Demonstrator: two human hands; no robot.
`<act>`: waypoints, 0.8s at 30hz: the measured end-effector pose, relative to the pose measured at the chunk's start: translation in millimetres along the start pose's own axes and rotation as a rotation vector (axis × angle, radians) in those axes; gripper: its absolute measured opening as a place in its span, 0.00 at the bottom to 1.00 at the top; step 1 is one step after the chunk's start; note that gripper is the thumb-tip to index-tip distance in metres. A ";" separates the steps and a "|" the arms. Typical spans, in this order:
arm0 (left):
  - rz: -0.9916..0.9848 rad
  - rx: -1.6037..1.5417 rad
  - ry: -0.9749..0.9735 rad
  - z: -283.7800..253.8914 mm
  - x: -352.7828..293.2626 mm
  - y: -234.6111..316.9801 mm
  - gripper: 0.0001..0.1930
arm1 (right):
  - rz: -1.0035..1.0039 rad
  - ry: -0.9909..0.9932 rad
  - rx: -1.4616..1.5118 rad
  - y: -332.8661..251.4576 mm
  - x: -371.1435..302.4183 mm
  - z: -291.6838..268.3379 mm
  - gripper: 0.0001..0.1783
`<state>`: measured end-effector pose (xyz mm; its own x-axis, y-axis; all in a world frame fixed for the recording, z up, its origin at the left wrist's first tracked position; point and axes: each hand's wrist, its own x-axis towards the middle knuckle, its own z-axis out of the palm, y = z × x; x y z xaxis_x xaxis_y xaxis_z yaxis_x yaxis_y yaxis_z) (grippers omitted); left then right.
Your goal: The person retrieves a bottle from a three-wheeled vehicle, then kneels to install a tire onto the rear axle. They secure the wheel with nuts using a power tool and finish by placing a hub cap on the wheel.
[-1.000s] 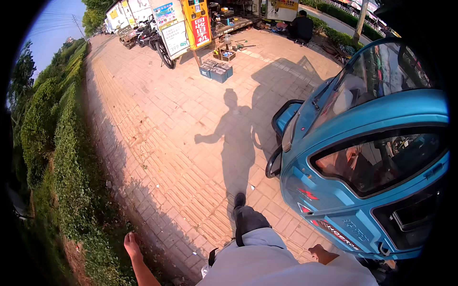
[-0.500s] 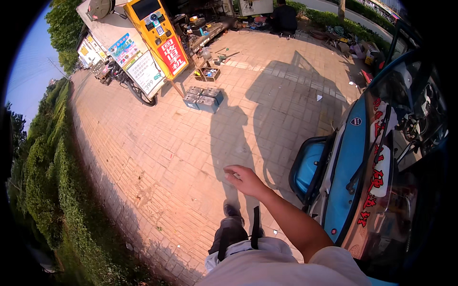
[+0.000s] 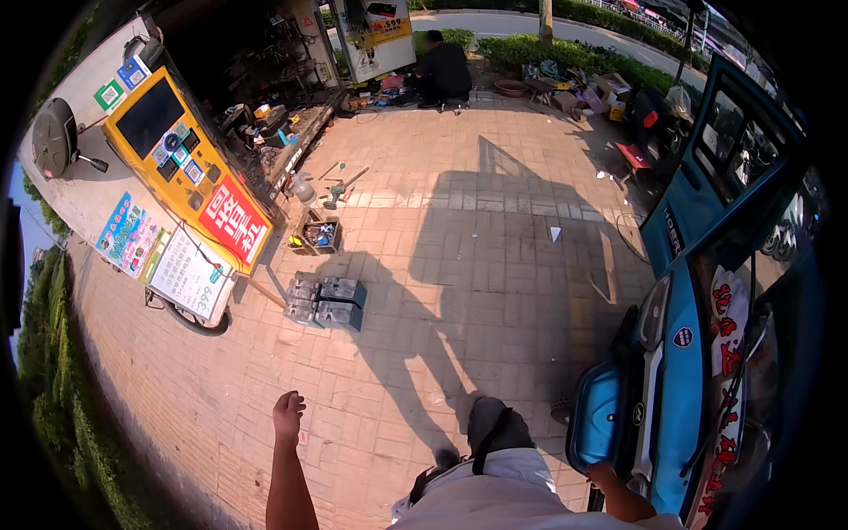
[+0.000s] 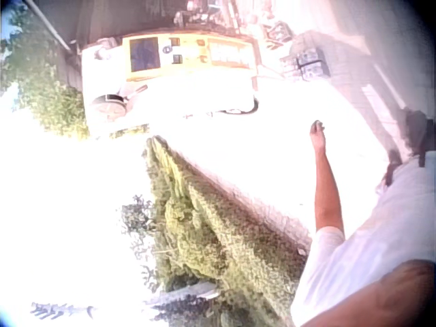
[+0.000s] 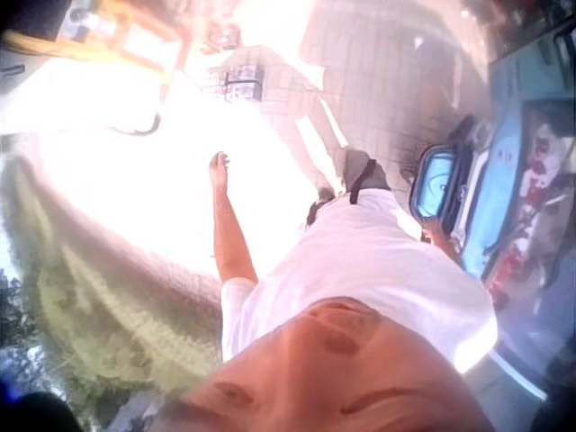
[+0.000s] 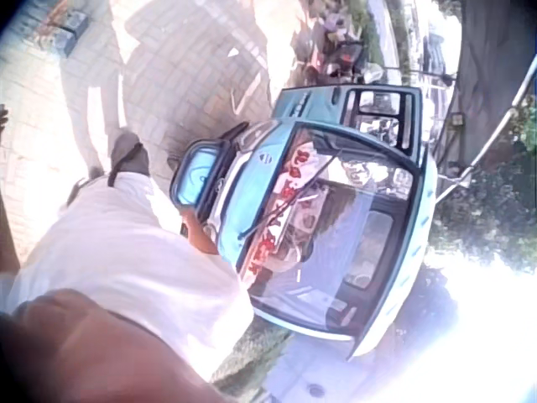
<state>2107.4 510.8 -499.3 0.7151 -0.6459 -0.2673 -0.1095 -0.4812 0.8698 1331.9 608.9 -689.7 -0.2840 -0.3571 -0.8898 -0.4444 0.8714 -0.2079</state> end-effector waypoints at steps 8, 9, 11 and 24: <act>0.192 0.134 -0.287 183.4 206.6 84.1 0.18 | 0.231 -0.124 0.009 -247.8 91.7 57.9 0.13; 0.108 0.321 -0.351 198.0 205.8 63.8 0.18 | 0.123 -0.133 -0.130 -313.2 117.0 55.6 0.12; -0.079 0.557 -0.641 204.8 207.5 17.1 0.20 | -0.138 -0.061 -0.372 -450.9 170.9 55.8 0.11; -0.946 0.339 -0.377 241.2 492.8 9.3 0.14 | -0.824 0.012 0.259 -1195.4 151.6 81.9 0.20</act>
<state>2292.2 45.1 -723.0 0.3571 -0.0377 -0.9333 0.1495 -0.9840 0.0969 1889.6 -459.4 -609.4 0.0345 -0.9111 -0.4107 -0.3054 0.3816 -0.8724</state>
